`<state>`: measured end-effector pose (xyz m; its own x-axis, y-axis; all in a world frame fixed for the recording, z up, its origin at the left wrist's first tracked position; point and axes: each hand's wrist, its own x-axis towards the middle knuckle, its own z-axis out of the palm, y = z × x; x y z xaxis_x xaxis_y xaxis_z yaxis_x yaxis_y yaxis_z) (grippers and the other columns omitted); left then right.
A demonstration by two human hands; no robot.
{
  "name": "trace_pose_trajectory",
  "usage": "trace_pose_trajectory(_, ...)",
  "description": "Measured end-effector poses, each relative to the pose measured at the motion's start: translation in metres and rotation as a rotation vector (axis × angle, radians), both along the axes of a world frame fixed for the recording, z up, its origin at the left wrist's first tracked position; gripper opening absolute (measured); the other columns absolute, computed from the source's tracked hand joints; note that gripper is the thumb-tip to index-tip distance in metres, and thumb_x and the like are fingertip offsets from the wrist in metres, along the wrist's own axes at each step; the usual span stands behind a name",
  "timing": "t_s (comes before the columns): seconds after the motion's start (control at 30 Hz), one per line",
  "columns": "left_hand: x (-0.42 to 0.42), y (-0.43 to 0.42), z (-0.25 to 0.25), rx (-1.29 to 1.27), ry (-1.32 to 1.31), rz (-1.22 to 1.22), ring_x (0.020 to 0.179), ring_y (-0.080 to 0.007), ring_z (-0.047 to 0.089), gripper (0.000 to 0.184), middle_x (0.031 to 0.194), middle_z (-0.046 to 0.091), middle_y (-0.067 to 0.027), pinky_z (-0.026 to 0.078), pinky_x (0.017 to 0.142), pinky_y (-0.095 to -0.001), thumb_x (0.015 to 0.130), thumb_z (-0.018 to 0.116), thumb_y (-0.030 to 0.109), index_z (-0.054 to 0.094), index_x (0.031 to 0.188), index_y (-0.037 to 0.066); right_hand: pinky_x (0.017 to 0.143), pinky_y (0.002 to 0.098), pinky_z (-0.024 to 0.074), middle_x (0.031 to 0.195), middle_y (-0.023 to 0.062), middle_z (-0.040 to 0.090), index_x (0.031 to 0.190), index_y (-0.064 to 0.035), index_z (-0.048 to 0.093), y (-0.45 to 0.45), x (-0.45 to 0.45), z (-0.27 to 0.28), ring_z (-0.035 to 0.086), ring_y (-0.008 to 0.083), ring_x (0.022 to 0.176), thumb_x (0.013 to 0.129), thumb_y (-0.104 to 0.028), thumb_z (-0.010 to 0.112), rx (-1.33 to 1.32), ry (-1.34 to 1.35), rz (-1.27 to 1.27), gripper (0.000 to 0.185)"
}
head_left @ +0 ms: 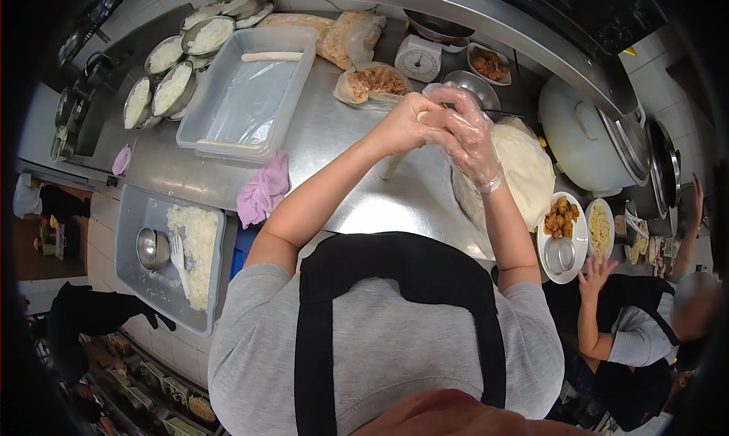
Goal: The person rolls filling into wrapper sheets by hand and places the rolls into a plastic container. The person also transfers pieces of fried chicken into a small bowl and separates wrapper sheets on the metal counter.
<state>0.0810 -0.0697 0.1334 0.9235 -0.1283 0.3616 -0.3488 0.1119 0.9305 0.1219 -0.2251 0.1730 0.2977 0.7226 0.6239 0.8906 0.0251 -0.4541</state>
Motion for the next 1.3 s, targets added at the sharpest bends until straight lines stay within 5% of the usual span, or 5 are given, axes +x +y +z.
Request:
trace_pose_trajectory(0.23, -0.006, 0.044, 0.018, -0.45, -0.102, 0.11, 0.08, -0.017, 0.058, 0.033, 0.08, 0.061, -0.0066, 0.045, 0.08, -0.0355, 0.086, 0.057, 0.036, 0.058, 0.094, 0.004, 0.107, 0.0413, 0.0297, 0.13, 0.0172, 0.047, 0.124, -0.0018, 0.05, 0.006, 0.034, -0.081, 0.038, 0.0246, 0.128, 0.08, -0.053, 0.061, 0.041, 1.19, 0.36, 0.068)
trace_pose_trajectory(0.4, -0.04, 0.094, 0.003, -0.942, -0.04, -0.031, 0.123, -0.031, 0.043, 0.065, 0.112, 0.058, -0.016, 0.025, 0.11, -0.0502, 0.086, 0.048, 0.056, 0.045, 0.122, 0.002, 0.046, 0.0166, 0.045, 0.081, 0.0072, 0.067, 0.123, -0.0039, 0.055, -0.017, 0.046, -0.043, 0.055, 0.0057, 0.053, 0.078, -0.015, 0.069, -0.254, 1.231, 0.253, 0.049)
trace_pose_trajectory(0.53, -0.07, 0.082, -0.045, -1.047, 0.343, -0.434, 0.13, -0.0341, 0.038, 0.093, 0.134, 0.042, -0.0257, 0.027, 0.11, -0.0476, 0.083, 0.047, 0.064, 0.024, 0.14, -0.005, 0.051, 0.0186, 0.0478, 0.076, 0.0052, 0.065, 0.102, -0.0028, 0.068, -0.014, 0.066, 0.017, 0.055, 0.0076, 0.056, 0.078, -0.015, 0.07, -0.25, 0.948, 0.149, 0.026)
trace_pose_trajectory(0.73, -0.034, 0.038, -0.069, -0.184, 0.508, -0.653, 0.079, -0.0215, 0.065, 0.047, 0.093, 0.064, -0.0122, 0.052, 0.078, -0.0361, 0.075, 0.074, 0.03, 0.056, 0.106, 0.0, 0.061, 0.0296, 0.0479, 0.083, 0.0066, 0.065, 0.095, -0.0014, 0.067, 0.033, 0.042, 0.046, 0.059, 0.0148, 0.071, 0.078, -0.015, 0.065, -0.574, 0.379, 0.524, 0.021)
trace_pose_trajectory(1.3, -0.011, -0.009, -0.024, -0.043, -0.116, 0.392, 0.07, -0.005, 0.055, 0.011, 0.076, 0.063, -0.0007, 0.045, 0.061, -0.0222, 0.075, 0.062, 0.0, 0.062, 0.085, 0.001, 0.096, 0.0433, 0.0389, 0.121, 0.0112, 0.056, 0.114, -0.0098, 0.062, 0.001, -0.028, -0.024, 0.051, 0.0329, 0.114, 0.07, -0.013, 0.072, 0.057, -0.262, -0.243, 0.045)
